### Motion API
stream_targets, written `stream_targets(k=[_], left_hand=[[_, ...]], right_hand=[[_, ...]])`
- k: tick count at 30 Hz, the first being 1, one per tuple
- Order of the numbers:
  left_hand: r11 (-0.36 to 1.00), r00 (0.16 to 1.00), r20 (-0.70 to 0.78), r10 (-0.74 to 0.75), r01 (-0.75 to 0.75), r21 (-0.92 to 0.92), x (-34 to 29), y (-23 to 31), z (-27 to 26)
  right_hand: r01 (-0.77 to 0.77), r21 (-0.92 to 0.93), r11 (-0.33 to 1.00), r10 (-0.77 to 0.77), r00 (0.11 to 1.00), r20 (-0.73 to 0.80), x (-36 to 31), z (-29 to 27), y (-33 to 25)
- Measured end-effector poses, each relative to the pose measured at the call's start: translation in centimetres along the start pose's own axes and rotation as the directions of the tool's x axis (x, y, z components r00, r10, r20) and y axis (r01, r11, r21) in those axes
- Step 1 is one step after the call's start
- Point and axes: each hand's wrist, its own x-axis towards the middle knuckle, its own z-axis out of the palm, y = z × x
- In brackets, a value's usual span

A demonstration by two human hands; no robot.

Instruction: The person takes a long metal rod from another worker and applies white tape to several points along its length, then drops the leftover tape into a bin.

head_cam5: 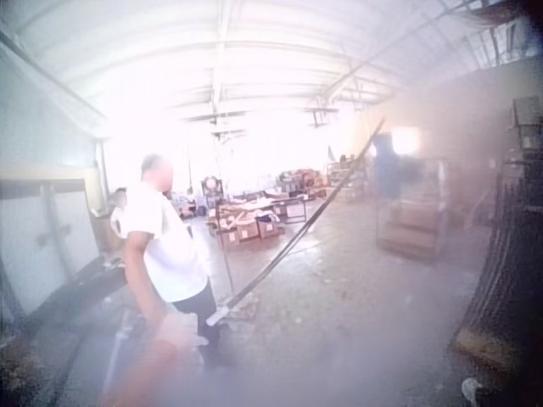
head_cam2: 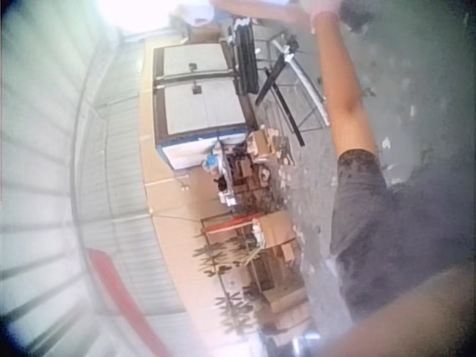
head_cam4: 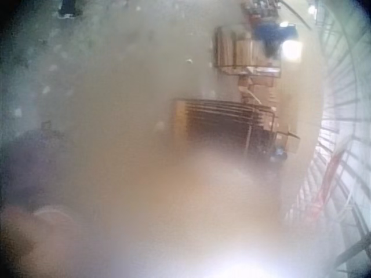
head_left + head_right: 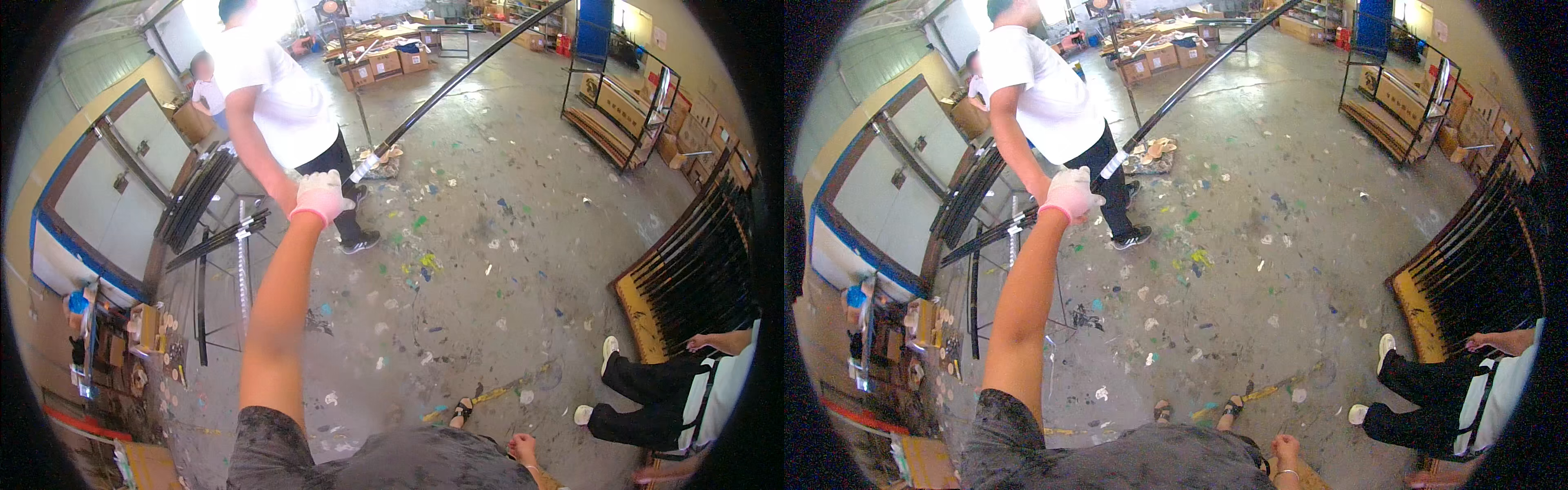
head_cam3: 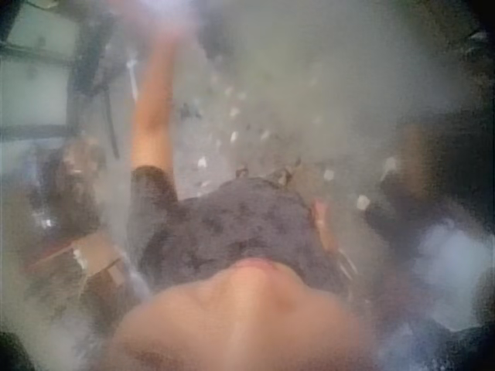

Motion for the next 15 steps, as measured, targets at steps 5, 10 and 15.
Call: stream_targets(k=[5,10,15], left_hand=[[0.983,0.999,0.024,0.033,-0.028,-0.181,3.0,-0.1,4.0],[0.86,0.964,-0.256,0.077,-0.194,-0.472,3.4,1.6,4.9],[0.224,0.94,-0.119,0.319,-0.197,-0.954,-0.2,7.5,2.3]], right_hand=[[0.009,-0.028,1.0,-0.008,1.0,0.029,-1.0,-1.1,2.8],[0.296,-0.308,0.904,-0.296,0.954,0.048,-1.5,-0.5,-0.7],[0.702,-0.418,0.576,-0.742,0.664,0.092,-8.6,5.3,-22.1]])
